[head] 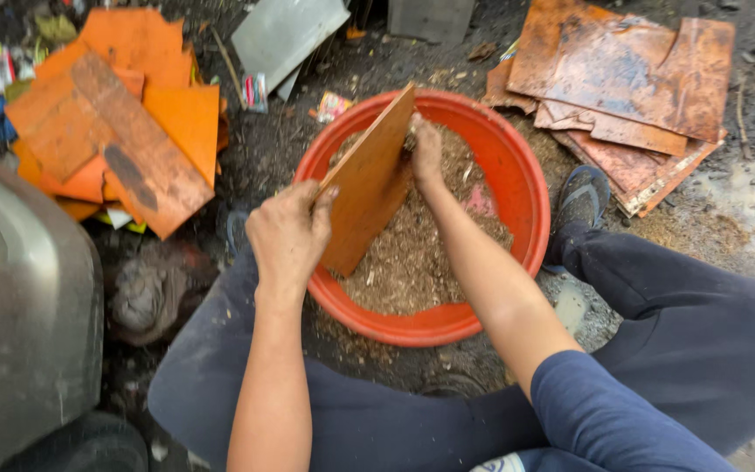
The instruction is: The person scrapes debris from orange tiles using a small metal tool and a cloth, working over a red basin filled with wood shavings. The person flips the tiles and continues scraping both sides, then places the cleaned tiles aside.
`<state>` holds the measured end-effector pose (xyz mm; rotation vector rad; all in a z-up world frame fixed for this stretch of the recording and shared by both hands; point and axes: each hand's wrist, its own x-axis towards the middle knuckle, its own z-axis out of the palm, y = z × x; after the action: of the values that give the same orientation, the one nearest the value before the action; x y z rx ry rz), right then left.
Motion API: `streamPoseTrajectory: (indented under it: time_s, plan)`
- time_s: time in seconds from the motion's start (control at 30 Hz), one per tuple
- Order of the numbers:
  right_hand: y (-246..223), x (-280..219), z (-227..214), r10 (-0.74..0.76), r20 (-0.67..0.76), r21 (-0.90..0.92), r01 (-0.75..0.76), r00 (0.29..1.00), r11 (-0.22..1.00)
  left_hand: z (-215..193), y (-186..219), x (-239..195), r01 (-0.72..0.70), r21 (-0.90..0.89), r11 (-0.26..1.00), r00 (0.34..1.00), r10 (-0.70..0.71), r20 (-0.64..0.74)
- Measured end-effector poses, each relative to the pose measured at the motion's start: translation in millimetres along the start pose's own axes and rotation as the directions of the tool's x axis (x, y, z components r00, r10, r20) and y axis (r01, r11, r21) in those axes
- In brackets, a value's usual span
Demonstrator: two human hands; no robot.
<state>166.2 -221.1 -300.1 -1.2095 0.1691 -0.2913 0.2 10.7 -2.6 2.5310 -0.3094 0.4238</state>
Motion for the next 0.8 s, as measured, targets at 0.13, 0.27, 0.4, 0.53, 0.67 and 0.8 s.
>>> streamPoseTrajectory:
  time_s: [0.13,0.27,0.4,0.53,0.67,0.8]
  plan:
    - [37.4,-32.6,-42.3,0.067,-0.044,-0.177,-0.074,0.997,0.982,-10.0,2.6,-10.7,0.058,0.076,0.995,0.996,-0.063,0.068]
    - [41.7,-15.8,-36.8,0.18,-0.169,-0.175,-0.209,0.969,0.962,-15.5,19.9,-0.5,-0.036,0.212,0.977,0.998,0.046,-0.041]
    - [46.7,-85.7,-28.5,-0.007,-0.17,-0.134,-0.016,0.985,0.991,16.5,33.7,-13.7,-0.08,0.251,0.965,0.977,0.125,-0.17]
    - [5.1,-74.2,-10.6,-0.121,-0.164,-0.254,0.077,0.979,0.964,14.1,29.2,-8.5,0.028,0.24,0.97,0.974,0.027,-0.223]
    - [-10.5,-92.2,-32.2,0.054,-0.262,-0.169,-0.101,0.964,0.98,-20.3,12.6,-32.5,0.054,0.16,0.986,0.946,0.001,-0.325]
    - [-26.1,-93.4,-62.4,0.039,-0.447,-0.069,-0.078,0.894,0.995,-44.9,-0.5,-34.5,0.089,0.056,0.994,0.925,-0.062,-0.375]
